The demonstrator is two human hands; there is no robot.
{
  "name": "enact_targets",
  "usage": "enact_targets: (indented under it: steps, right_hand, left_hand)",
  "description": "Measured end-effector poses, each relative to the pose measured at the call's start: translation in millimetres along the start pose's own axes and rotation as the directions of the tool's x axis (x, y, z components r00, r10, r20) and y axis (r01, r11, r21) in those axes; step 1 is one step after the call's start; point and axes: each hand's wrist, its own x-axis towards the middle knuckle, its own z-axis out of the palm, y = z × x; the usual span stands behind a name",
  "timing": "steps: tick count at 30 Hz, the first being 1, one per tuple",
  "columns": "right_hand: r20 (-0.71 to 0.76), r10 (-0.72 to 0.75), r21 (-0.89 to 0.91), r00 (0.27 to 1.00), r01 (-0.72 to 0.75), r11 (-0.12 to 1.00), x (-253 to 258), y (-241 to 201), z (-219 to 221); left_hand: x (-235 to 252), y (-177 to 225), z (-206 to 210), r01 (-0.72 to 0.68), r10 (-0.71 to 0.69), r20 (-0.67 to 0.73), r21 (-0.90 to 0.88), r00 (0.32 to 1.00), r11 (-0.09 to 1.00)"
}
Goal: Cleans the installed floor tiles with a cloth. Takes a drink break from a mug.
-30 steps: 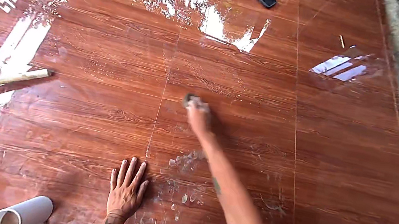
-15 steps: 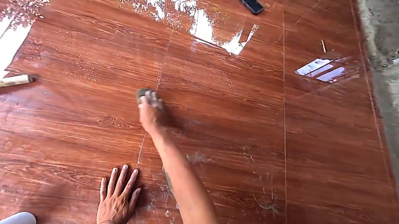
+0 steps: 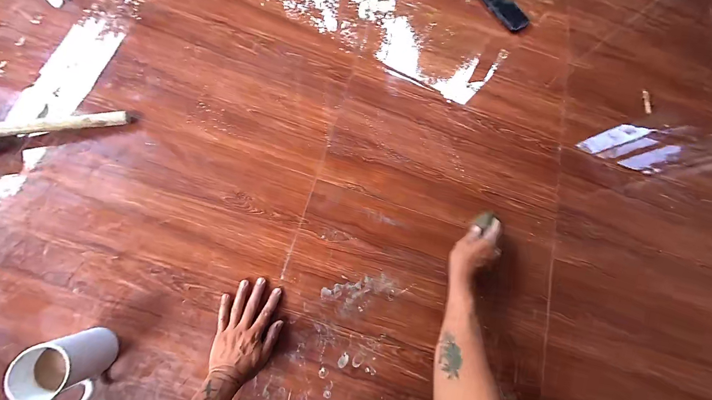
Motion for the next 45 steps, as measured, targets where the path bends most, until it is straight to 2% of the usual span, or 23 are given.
enact_targets:
  steps: [2, 4, 6, 8, 9, 10, 12, 13, 14, 15, 17, 19, 20, 23, 24, 28, 30, 33, 35, 37, 39, 41, 45]
  right_hand:
    - [0.122, -0.168, 0.007, 0.978, 0.169, 0.986, -64.5, -68.2, 41.1]
    - [0.268, -0.429, 0.037, 0.863, 0.436, 0.899, -144.5, -121.4, 78.4]
    - [0.398, -0.699, 0.139, 0.594, 0.714, 0.686, -204.0, -146.3, 101.7]
    - [0.458, -0.831, 0.233, 0.315, 0.86, 0.455, -206.6, -145.0, 108.4]
    - [0.44, -0.854, 0.225, 0.28, 0.885, 0.406, -187.9, -141.5, 105.7]
    - [0.409, -0.854, 0.171, 0.321, 0.892, 0.417, -161.2, -139.1, 104.0]
    - [0.355, -0.768, 0.016, 0.533, 0.818, 0.575, -111.3, -141.9, 111.2]
    - [0.337, -0.704, -0.031, 0.625, 0.755, 0.655, -102.2, -147.7, 115.8]
    - [0.339, -0.662, -0.043, 0.668, 0.715, 0.698, -109.6, -153.4, 116.5]
    - [0.357, -0.667, -0.02, 0.654, 0.719, 0.694, -132.5, -154.3, 112.0]
    - [0.366, -0.77, 0.103, 0.523, 0.799, 0.592, -188.9, -134.6, 102.6]
    - [0.383, -0.815, 0.148, 0.435, 0.842, 0.519, -194.1, -122.3, 102.2]
    - [0.413, -0.794, 0.128, 0.445, 0.835, 0.535, -181.5, -129.0, 104.6]
    - [0.391, -0.698, 0.013, 0.6, 0.755, 0.656, -146.6, -166.5, 127.8]
    - [0.397, -0.689, 0.015, 0.607, 0.746, 0.666, -152.5, -169.0, 123.4]
    - [0.355, -0.808, 0.122, 0.471, 0.833, 0.539, -221.4, -92.6, 84.9]
    - [0.404, -0.805, 0.124, 0.436, 0.845, 0.52, -209.8, -92.1, 76.7]
    - [0.396, -0.717, 0.038, 0.574, 0.769, 0.638, -154.0, -142.4, 103.9]
    - [0.37, -0.698, 0.027, 0.613, 0.744, 0.668, -158.9, -153.8, 110.0]
    - [0.384, -0.749, 0.092, 0.54, 0.785, 0.613, -203.8, -112.7, 91.2]
    - [0.362, -0.834, 0.149, 0.417, 0.857, 0.493, -240.0, -56.1, 62.5]
    - [0.369, -0.859, 0.151, 0.356, 0.889, 0.433, -225.7, -46.6, 47.8]
    - [0.38, -0.697, -0.008, 0.609, 0.755, 0.655, -154.5, -112.0, 79.1]
  left_hand:
    - [0.0, 0.3, 0.2, -0.001, 0.001, 0.017, -0.004, 1.0, 1.0]
    - [-1.0, -0.9, 0.0, 0.003, -0.003, 0.029, -0.007, 1.0, 1.0]
    - [-1.1, -2.1, -1.4, 0.004, -0.004, 0.029, -0.012, 1.0, 1.0]
    - [-1.6, -0.8, -2.2, 0.002, -0.002, 0.031, -0.014, 1.0, 1.0]
    - [-0.9, -0.8, -2.5, 0.0, 0.0, 0.035, -0.01, 0.999, 1.0]
    - [0.9, -1.4, -2.0, 0.0, 0.0, 0.033, -0.008, 0.999, 1.0]
    - [-1.1, -1.6, -1.7, 0.005, -0.004, 0.035, -0.009, 0.999, 1.0]
    - [-2.3, -1.8, -1.6, 0.007, -0.007, 0.04, -0.009, 0.999, 1.0]
    - [-3.0, -1.9, -1.0, 0.01, -0.009, 0.042, -0.009, 0.999, 1.0]
    - [-4.2, -1.7, -1.0, 0.01, -0.009, 0.042, -0.01, 0.999, 1.0]
    - [-3.4, -3.0, -0.9, 0.002, -0.002, 0.043, -0.009, 0.999, 1.0]
    - [-0.8, -2.2, 0.5, 0.006, -0.005, 0.035, -0.013, 0.999, 1.0]
    - [-1.2, -2.6, 0.4, 0.004, -0.003, 0.033, -0.01, 0.999, 1.0]
    - [-4.1, -3.6, 0.5, 0.009, -0.008, 0.051, -0.009, 0.999, 1.0]
    - [-3.9, -4.3, 0.3, 0.008, -0.008, 0.057, -0.008, 0.998, 1.0]
    - [-0.5, -2.7, -0.9, 0.007, -0.006, 0.055, -0.018, 0.998, 1.0]
    - [-1.3, -2.2, -1.1, 0.012, -0.01, 0.057, -0.02, 0.998, 1.0]
    - [-1.3, -2.1, -0.2, 0.005, -0.004, 0.052, -0.018, 0.999, 1.0]
    - [-2.3, -3.9, -1.4, 0.003, -0.002, 0.051, -0.013, 0.999, 1.0]
    - [-3.1, -3.9, -2.8, 0.002, -0.001, 0.057, -0.018, 0.998, 1.0]
    - [-2.1, -1.7, -3.3, 0.004, -0.003, 0.053, -0.029, 0.999, 1.0]
    - [-0.9, -2.3, -3.5, 0.005, -0.004, 0.05, -0.025, 0.999, 1.0]
    - [-1.8, -0.9, -2.9, 0.002, -0.001, 0.059, -0.027, 0.998, 1.0]
